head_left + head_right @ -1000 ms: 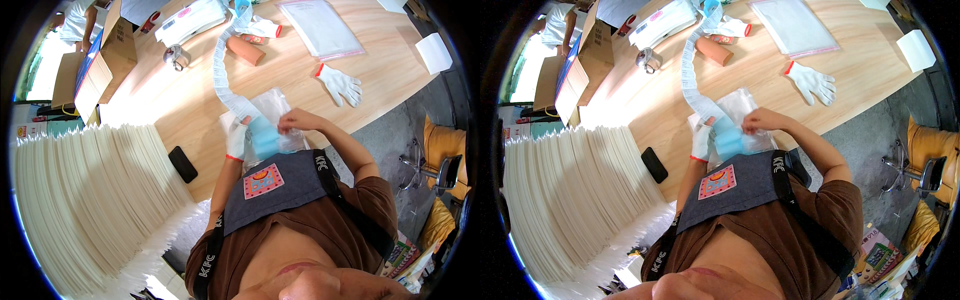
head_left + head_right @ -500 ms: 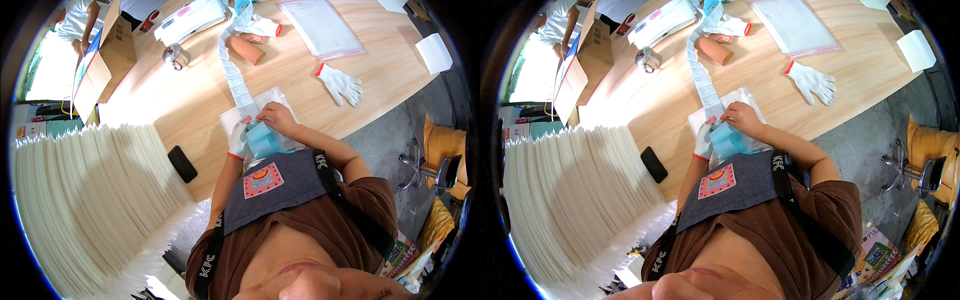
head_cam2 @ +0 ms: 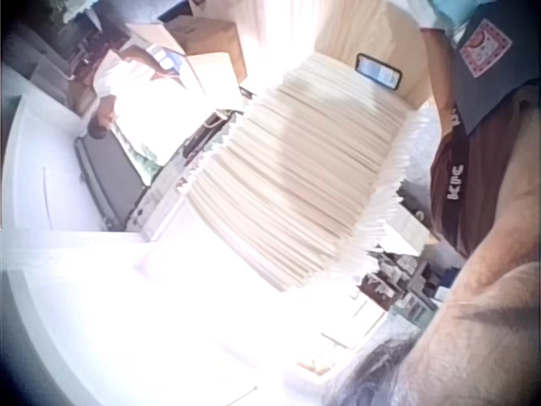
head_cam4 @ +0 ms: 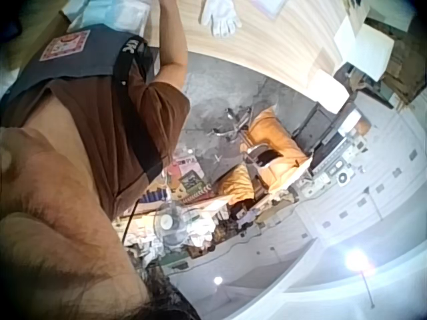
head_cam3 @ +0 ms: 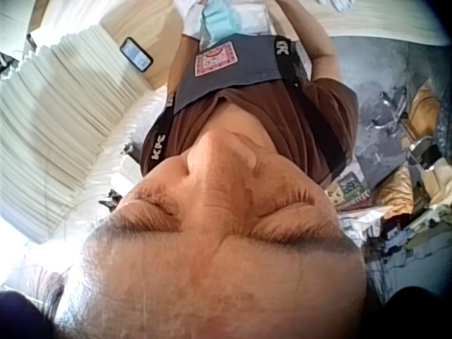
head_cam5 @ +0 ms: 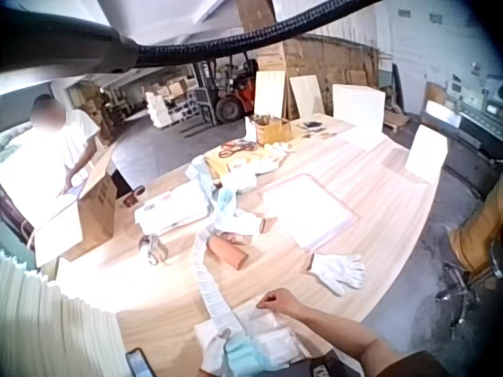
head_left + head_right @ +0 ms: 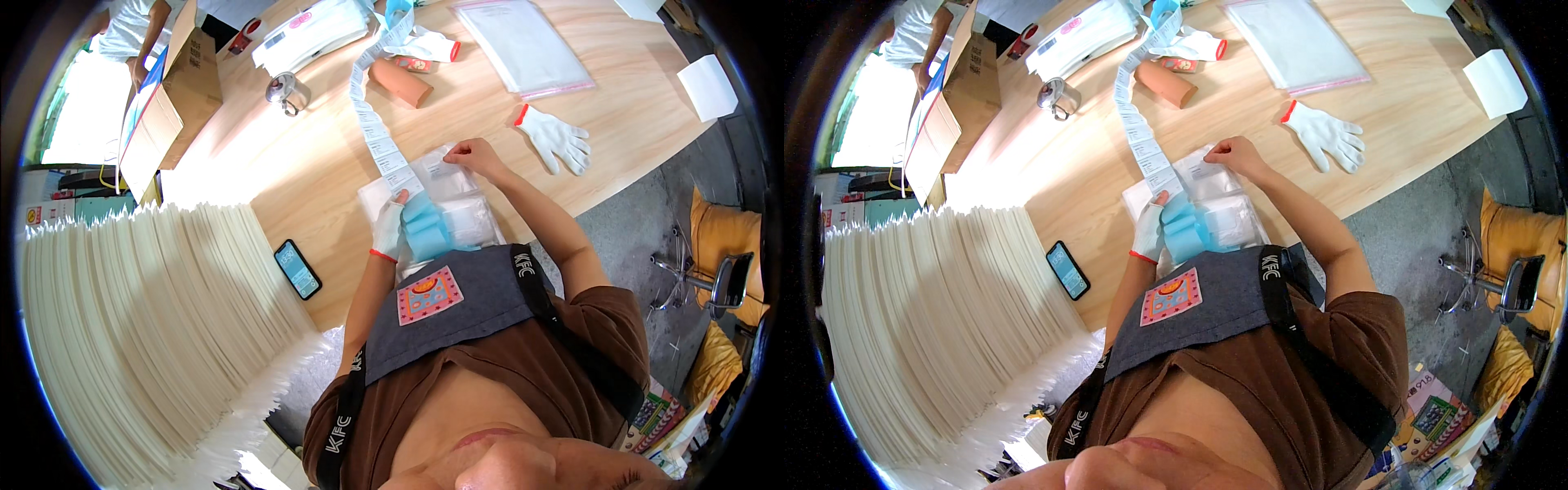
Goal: The person stands at a wooden table and repeatedly applies adhesive labels from a long roll onto small, light-blue rectangular items. They peel each label, place it on an item, and smooth it down before moving to the next one.
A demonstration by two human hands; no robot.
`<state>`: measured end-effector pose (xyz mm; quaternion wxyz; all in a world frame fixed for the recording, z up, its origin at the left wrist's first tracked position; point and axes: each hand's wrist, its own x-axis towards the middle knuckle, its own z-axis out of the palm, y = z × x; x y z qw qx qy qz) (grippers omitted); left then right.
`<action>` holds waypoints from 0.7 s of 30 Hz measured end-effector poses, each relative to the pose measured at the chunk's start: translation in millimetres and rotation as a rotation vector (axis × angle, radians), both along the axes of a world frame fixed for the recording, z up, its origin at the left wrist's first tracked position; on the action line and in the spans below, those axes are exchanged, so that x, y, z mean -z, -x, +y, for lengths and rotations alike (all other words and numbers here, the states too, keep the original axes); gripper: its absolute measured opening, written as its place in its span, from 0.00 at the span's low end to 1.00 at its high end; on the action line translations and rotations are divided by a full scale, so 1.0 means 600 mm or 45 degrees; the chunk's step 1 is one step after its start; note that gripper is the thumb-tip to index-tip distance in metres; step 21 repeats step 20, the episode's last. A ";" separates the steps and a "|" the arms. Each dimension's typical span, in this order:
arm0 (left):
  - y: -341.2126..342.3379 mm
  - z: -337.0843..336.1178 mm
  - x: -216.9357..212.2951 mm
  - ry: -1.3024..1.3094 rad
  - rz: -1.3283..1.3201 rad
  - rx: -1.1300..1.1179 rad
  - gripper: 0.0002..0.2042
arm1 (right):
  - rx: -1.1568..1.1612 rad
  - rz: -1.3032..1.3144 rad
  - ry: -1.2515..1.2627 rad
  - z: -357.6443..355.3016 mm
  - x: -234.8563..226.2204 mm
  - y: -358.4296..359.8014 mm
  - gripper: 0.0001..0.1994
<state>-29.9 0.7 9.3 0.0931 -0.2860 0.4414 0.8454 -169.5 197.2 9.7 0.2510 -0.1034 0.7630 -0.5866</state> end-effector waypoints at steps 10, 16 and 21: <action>-0.007 -0.005 0.007 0.010 0.037 0.031 0.14 | 0.089 0.538 -0.402 -0.025 0.001 -0.022 0.06; -0.007 -0.006 0.002 0.024 0.051 0.048 0.17 | 0.217 1.251 -0.266 -0.022 -0.002 -0.036 0.07; -0.007 -0.011 0.014 0.003 0.059 0.070 0.17 | 0.186 0.775 -0.002 -0.018 -0.004 -0.047 0.10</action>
